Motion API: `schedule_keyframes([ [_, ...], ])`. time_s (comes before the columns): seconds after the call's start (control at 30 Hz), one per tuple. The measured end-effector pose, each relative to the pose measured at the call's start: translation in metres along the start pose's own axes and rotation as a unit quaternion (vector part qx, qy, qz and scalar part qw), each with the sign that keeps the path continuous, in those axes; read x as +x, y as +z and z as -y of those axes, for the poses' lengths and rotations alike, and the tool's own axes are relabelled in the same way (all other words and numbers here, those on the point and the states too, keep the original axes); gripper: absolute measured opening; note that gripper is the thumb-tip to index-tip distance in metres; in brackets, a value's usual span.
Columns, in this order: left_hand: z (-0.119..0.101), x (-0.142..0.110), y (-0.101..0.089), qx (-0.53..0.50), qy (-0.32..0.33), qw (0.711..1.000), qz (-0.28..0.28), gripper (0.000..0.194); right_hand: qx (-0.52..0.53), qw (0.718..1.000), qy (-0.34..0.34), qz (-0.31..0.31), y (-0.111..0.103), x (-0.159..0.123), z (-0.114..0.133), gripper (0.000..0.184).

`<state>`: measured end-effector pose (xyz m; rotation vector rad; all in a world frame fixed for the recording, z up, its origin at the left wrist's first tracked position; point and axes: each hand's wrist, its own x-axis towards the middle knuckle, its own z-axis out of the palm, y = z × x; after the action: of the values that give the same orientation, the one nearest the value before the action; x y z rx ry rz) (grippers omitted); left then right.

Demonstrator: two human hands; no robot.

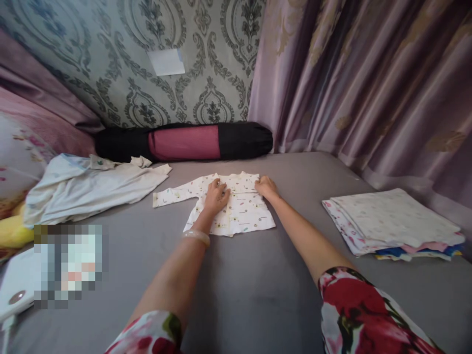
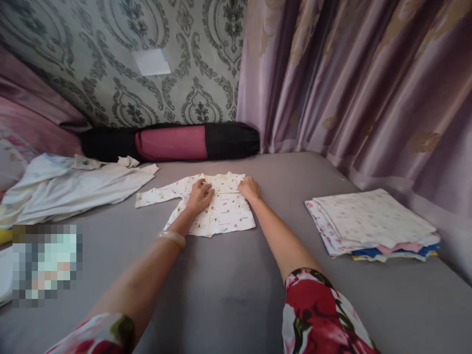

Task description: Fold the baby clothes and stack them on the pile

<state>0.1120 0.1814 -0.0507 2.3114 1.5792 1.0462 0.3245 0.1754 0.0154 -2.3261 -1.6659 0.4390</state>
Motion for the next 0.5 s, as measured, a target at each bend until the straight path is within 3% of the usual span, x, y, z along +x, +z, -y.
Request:
schedule_keyframes([
  [0.13,0.001,0.000,0.000,-0.006,0.005,1.000,0.001,0.028,-0.029,0.997,-0.037,-0.064,0.013,-0.015,0.004,0.036],
  [0.3,0.003,-0.001,0.001,-0.007,0.005,1.000,0.003,0.027,-0.075,0.989,-0.084,-0.091,0.024,-0.021,-0.004,0.036],
  [0.5,0.002,-0.001,0.003,-0.017,0.003,1.000,-0.014,0.025,-0.069,0.990,-0.051,-0.113,0.021,-0.020,-0.008,0.038],
])
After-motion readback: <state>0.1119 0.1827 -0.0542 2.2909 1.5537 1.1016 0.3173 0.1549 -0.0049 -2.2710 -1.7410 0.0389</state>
